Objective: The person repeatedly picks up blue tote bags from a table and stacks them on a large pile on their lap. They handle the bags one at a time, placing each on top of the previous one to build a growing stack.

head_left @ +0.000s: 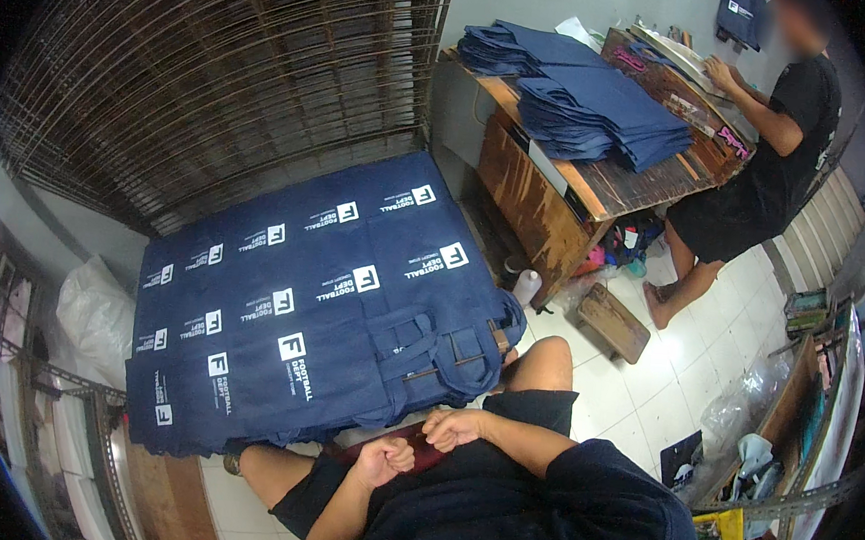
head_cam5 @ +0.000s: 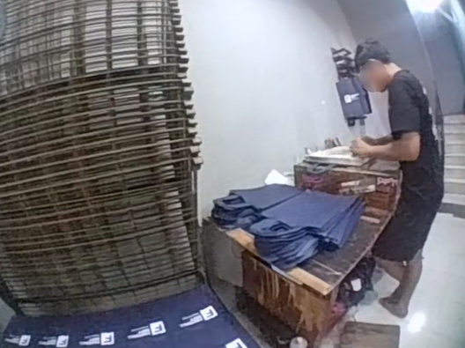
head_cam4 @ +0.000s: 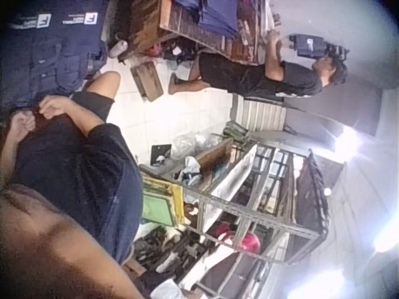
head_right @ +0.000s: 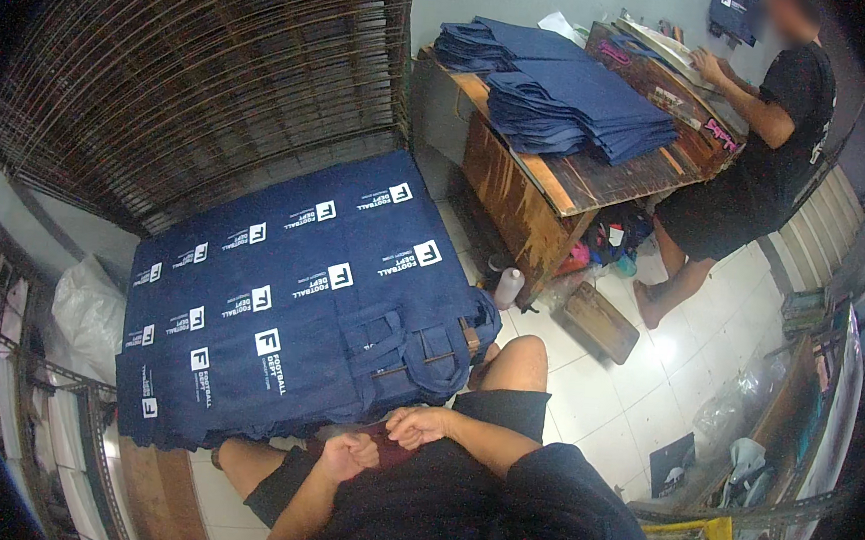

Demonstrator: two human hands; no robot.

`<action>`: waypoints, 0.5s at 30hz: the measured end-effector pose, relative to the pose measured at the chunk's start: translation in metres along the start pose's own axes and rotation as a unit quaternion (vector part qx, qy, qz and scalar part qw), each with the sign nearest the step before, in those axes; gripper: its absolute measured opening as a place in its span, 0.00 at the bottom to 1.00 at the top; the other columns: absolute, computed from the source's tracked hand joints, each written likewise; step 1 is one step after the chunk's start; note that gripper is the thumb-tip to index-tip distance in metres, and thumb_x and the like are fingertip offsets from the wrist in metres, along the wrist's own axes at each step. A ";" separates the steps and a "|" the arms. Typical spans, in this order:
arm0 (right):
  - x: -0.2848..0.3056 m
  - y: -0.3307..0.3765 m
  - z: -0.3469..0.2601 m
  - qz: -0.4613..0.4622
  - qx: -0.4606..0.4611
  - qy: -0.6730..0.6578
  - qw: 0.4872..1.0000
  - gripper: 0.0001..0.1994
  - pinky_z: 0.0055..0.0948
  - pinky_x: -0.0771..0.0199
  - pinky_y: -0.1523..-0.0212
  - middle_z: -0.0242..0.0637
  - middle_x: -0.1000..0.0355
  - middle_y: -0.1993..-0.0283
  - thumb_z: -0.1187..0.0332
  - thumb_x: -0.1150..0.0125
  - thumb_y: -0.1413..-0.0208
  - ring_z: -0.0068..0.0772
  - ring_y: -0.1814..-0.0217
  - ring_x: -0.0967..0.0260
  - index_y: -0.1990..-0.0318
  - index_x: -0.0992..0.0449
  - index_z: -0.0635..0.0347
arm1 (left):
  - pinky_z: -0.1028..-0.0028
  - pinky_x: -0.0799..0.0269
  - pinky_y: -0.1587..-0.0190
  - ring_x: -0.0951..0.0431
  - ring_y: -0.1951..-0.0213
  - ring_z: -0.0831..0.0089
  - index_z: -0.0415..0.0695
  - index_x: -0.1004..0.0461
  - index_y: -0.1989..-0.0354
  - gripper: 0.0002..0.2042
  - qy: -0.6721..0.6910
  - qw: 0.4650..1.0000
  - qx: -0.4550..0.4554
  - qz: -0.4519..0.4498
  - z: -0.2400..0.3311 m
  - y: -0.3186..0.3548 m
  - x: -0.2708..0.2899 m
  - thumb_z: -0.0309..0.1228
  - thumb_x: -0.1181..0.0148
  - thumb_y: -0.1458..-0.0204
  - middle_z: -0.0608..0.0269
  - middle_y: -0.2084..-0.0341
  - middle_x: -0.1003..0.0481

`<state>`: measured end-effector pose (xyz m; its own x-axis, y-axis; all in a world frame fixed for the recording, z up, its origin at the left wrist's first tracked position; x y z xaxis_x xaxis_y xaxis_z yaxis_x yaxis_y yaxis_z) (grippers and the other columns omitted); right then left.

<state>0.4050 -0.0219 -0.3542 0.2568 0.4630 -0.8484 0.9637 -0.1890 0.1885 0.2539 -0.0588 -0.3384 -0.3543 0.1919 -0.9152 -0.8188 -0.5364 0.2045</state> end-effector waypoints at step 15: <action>-0.075 0.062 -0.099 0.068 0.159 0.259 0.950 0.23 0.19 0.34 0.69 0.32 0.29 0.68 0.53 0.41 0.47 0.21 0.69 0.33 0.53 0.30 0.63 | 0.70 0.36 0.55 0.30 0.60 0.68 0.42 0.37 0.52 0.23 -0.075 0.997 0.002 0.020 -0.004 0.002 -0.013 0.46 0.49 0.50 0.59 0.65 0.30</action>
<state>0.4524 0.0175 -0.2303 0.4580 0.7640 -0.4545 0.8695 -0.4913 0.0505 0.2583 -0.0659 -0.3270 -0.4498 0.2917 -0.8441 -0.8047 -0.5424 0.2414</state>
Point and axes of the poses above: each hand's wrist, its own y-axis away from the middle knuckle, its own x-axis out of the back of the hand, z = x × y, the point moved 4 cm from there along -y, towards the middle knuckle
